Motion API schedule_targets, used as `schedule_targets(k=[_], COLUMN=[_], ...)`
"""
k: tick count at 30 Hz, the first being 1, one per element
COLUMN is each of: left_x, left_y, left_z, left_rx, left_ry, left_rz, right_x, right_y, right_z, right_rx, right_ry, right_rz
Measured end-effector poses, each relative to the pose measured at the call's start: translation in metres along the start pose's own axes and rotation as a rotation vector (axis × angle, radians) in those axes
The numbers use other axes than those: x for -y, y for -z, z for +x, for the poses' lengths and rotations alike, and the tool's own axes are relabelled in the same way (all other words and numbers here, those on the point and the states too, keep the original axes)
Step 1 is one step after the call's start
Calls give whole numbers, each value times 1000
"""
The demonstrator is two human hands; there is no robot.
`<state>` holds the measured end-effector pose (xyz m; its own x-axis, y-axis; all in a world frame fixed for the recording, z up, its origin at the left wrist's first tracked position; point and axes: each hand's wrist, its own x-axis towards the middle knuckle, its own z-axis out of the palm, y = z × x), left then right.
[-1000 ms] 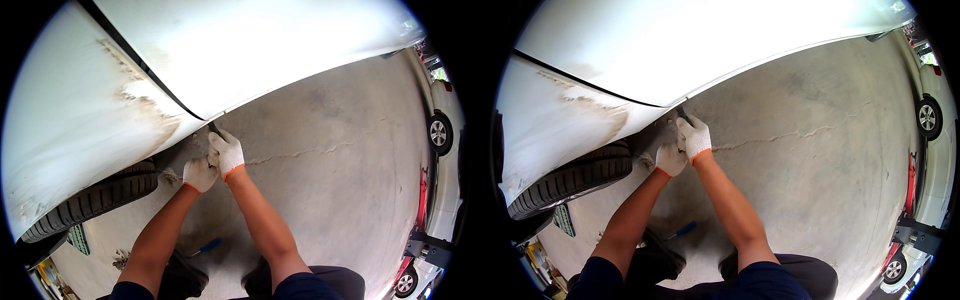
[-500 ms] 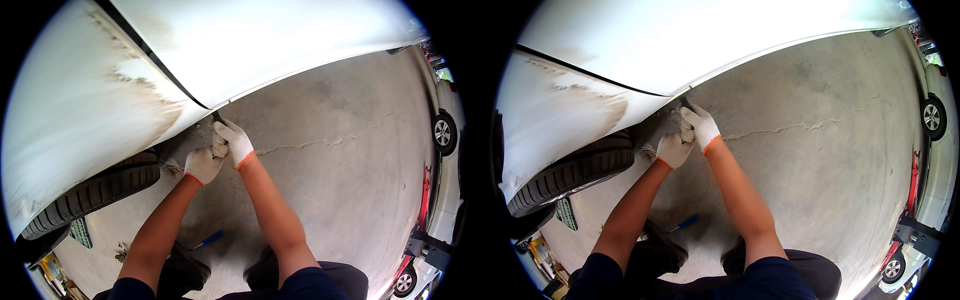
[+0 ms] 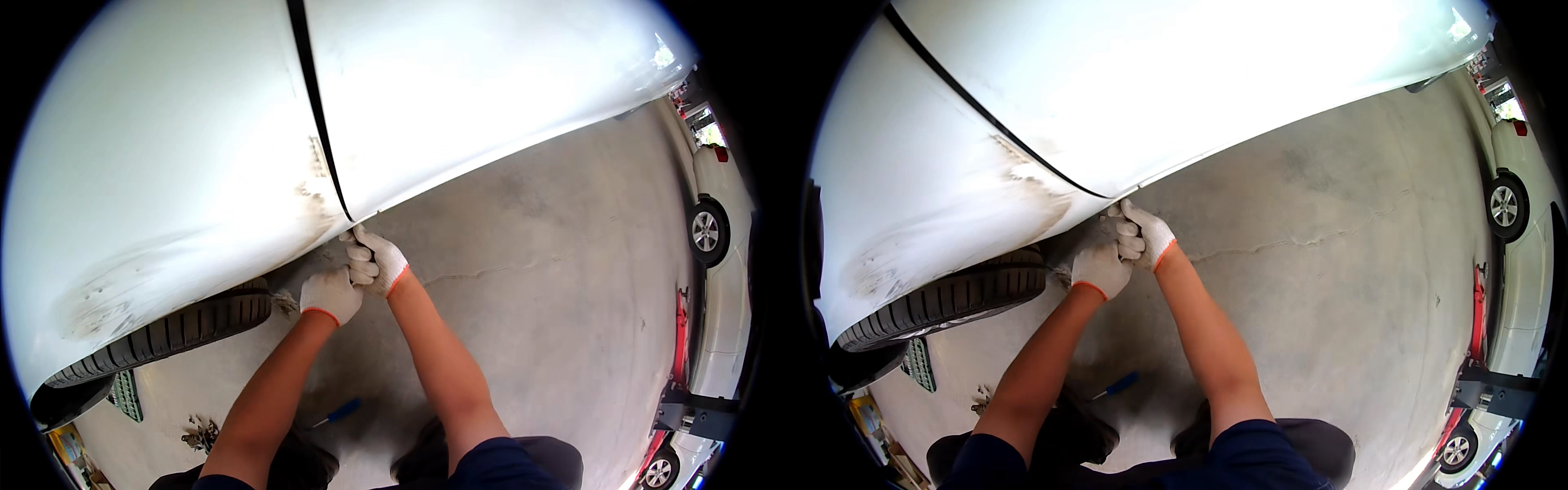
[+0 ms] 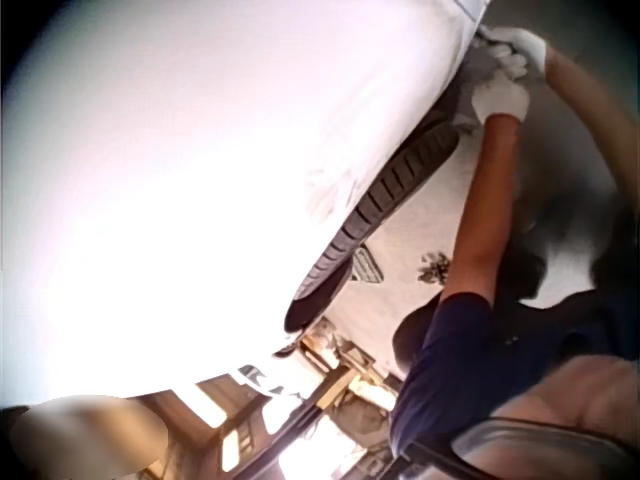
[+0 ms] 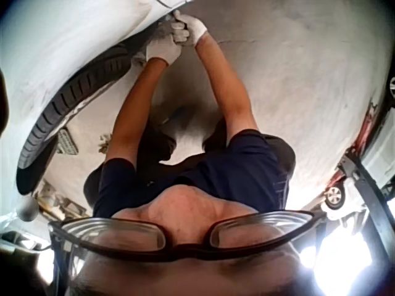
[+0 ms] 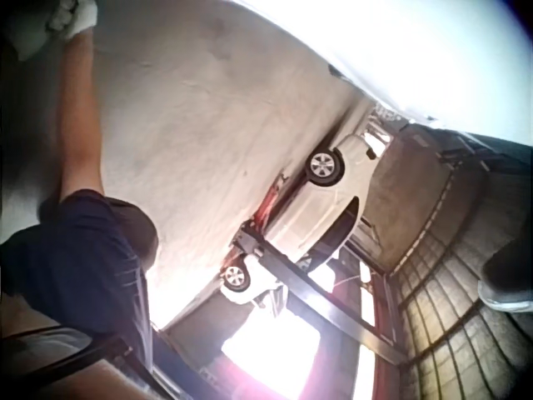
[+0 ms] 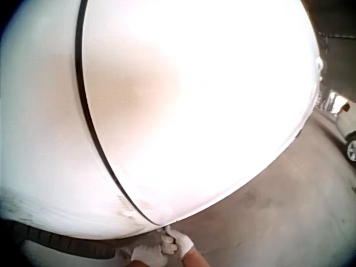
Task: The person removes fasteners from the front bumper of a white car using a screwdriver and socket wrench, then detaches the bumper cover and places it on the floor. The person also removes a door seal strip from the driver's side door.
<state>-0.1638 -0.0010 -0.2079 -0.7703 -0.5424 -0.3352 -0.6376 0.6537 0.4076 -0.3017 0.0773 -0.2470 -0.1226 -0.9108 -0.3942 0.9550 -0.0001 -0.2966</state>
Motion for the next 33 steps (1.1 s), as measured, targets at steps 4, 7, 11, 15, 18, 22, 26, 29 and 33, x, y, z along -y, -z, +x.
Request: schedule_targets(k=[4, 7, 11, 15, 18, 22, 26, 29, 33], left_x=[5, 11, 9, 27, 11, 34, 4, 22, -75], left_y=[1, -4, -13, -59, -108, -160, -139, -63, 76], left_z=[0, 3, 7, 22, 23, 76, 79, 33, -38], left_rx=[67, 65, 50, -71, -142, -335, 19, 281, 133], left_ry=[-47, -78, -108, -138, -195, -283, -179, -49, -97], left_rz=[5, -25, -20, -166, -156, -146, -135, 25, 343], right_x=[-2, -3, 1, 1, 11, -21, -24, 6, -13], right_y=[-6, -11, -9, -52, -22, -55, -36, -13, 28], right_z=[0, -1, -5, -6, -13, 12, 16, 0, 3], right_rx=[-111, -143, -220, -378, -484, -801, -885, -343, 495], right_ry=[22, 35, 60, 82, 77, 457, 567, 5, -111], right_rz=[-54, -78, -125, -424, -590, -1374, -1551, -546, 747])
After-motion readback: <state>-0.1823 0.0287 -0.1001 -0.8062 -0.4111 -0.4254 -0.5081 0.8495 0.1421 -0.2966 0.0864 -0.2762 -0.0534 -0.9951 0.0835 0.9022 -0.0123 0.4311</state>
